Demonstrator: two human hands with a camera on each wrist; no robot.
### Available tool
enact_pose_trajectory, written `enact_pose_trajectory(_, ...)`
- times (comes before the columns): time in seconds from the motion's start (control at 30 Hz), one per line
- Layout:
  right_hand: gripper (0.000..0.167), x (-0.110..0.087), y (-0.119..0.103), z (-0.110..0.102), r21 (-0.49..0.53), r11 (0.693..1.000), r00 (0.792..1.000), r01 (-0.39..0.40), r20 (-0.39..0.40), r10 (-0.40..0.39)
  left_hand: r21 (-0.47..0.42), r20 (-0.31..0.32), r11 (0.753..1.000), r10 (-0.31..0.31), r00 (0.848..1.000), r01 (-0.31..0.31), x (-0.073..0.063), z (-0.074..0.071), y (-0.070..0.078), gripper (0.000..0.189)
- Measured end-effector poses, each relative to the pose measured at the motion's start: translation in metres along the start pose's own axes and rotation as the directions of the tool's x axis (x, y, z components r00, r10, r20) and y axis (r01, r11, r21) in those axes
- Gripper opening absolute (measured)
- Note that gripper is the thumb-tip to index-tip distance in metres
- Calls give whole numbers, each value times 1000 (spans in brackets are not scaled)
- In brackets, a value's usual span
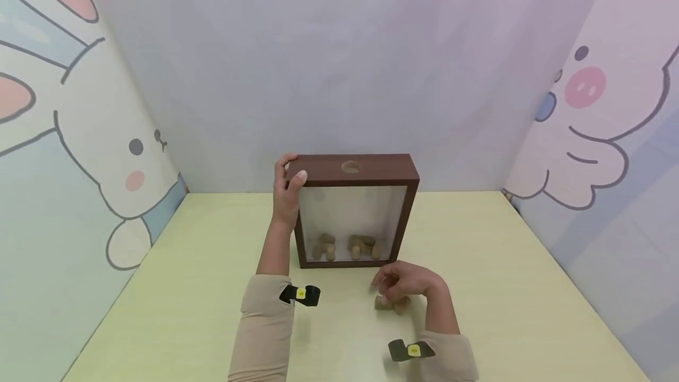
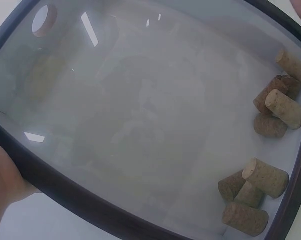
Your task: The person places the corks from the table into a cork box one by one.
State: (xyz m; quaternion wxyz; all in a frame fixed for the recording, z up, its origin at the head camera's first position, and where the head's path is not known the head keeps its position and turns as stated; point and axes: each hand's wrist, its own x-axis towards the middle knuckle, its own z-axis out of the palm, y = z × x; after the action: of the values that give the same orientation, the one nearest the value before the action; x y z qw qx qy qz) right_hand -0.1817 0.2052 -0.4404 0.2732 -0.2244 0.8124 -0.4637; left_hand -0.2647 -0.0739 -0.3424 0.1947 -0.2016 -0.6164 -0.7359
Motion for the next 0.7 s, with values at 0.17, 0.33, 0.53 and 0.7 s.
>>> enact_pose_trajectory(0.17,31,2,4,3,-33,996,997,-83,2,83,10,-9,1000,-18,1000,18,0,1,1,56)
enact_pose_trajectory(0.33,30,7,0,10,-131,985,994,-109,-21,107,11,-3,1000,-11,1000,11,0,1,3,57)
enact_pose_trajectory(0.53,28,11,-5,11,-215,968,991,-128,-63,117,-6,6,1000,7,1000,-7,1,2,4,57)
enact_pose_trajectory(0.7,24,5,-6,6,-248,966,993,-78,-104,53,23,6,1000,-7,1000,7,-2,0,1,57)
